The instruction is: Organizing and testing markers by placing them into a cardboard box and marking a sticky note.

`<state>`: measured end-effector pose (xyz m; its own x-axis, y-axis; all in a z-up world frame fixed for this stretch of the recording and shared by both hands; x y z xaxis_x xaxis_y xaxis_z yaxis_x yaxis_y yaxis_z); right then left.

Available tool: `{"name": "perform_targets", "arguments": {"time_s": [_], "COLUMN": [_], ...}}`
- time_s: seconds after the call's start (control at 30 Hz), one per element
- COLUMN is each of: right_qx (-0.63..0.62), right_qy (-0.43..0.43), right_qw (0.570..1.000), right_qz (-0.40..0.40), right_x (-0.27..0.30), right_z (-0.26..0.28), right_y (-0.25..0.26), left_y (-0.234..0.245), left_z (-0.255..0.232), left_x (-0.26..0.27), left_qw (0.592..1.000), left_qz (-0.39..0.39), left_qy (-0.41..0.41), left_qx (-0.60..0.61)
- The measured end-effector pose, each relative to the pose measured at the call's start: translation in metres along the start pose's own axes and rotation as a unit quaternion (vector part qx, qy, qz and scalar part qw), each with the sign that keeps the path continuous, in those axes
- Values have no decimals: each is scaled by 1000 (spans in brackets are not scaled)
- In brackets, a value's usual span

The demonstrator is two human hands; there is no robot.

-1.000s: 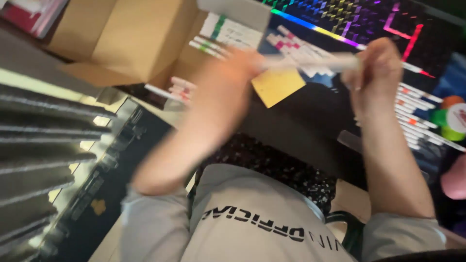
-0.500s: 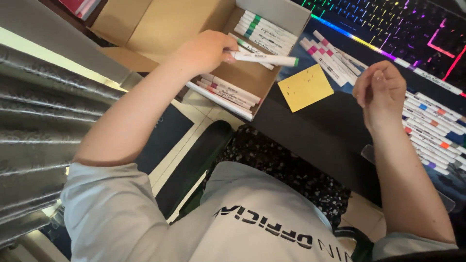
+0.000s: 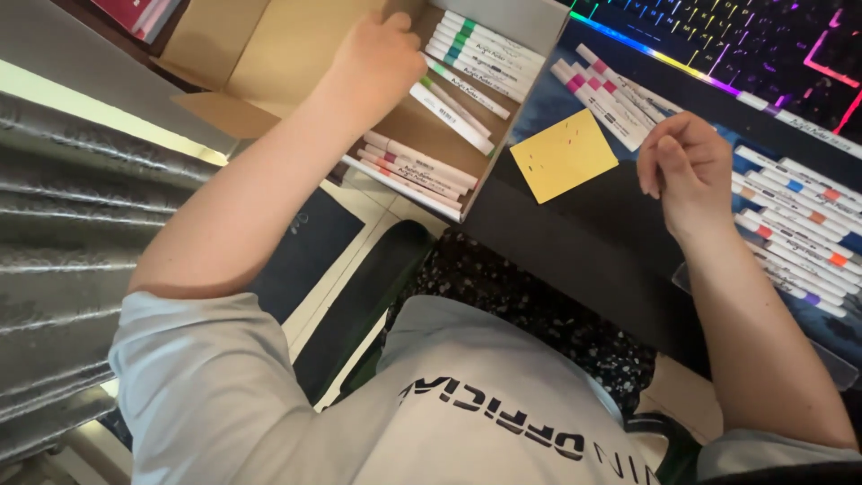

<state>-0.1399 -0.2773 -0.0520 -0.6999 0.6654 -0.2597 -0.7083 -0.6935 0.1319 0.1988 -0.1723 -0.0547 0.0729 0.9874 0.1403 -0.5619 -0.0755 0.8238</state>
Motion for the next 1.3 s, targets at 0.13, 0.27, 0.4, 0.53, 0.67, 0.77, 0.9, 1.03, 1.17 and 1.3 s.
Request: {"name": "perform_targets", "arguments": {"time_s": [0.13, 0.27, 0.4, 0.53, 0.67, 0.77, 0.9, 1.03, 1.17, 1.3], "right_qx": [8, 10, 8, -2, 1, 5, 12, 55, 62, 201], "right_qy": [-1, -6, 2, -2, 5, 3, -7, -15, -15, -35], "right_qw": [1000, 1000, 1000, 1000, 1000, 1000, 1000, 998, 998, 977], "right_qz": [0, 3, 0, 3, 10, 11, 5, -15, -10, -64], "right_x": [-1, 1, 1, 1, 1, 1, 0, 0, -1, -3], "right_z": [-3, -7, -5, -5, -5, -3, -2, 2, 1, 8], "right_y": [0, 1, 1, 0, -1, -1, 0, 2, 3, 21], "left_y": [-11, 4, 49, 42, 30, 42, 31, 45, 39, 29], "left_z": [-8, -9, -20, -37, -29, -16, 16, 17, -16, -26], "left_x": [-10, -8, 2, -12, -27, -32, -28, -20, -22, -38], "left_qw": [994, 997, 978, 978, 979, 970, 970, 960, 977, 985], "left_qz": [106, 75, 81, 75, 58, 74, -102, -94, 16, -2], "left_qy": [-19, -25, -60, -102, -56, -37, 2, -7, -72, -63], "left_qx": [-19, 0, 182, 165, 187, 228, 220, 263, 202, 163]}}
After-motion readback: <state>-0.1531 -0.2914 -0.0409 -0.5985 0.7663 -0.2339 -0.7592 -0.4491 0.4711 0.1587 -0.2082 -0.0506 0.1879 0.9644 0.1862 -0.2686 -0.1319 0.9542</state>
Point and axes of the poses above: each hand's wrist, its own x-axis away from the middle knuckle, its own y-axis out of the back of the hand, z = x × y, the point moved 7 cm from there along -x, towards the middle knuckle, and after that the axes turned 2 degrees about -z, right-handed, at the moved point
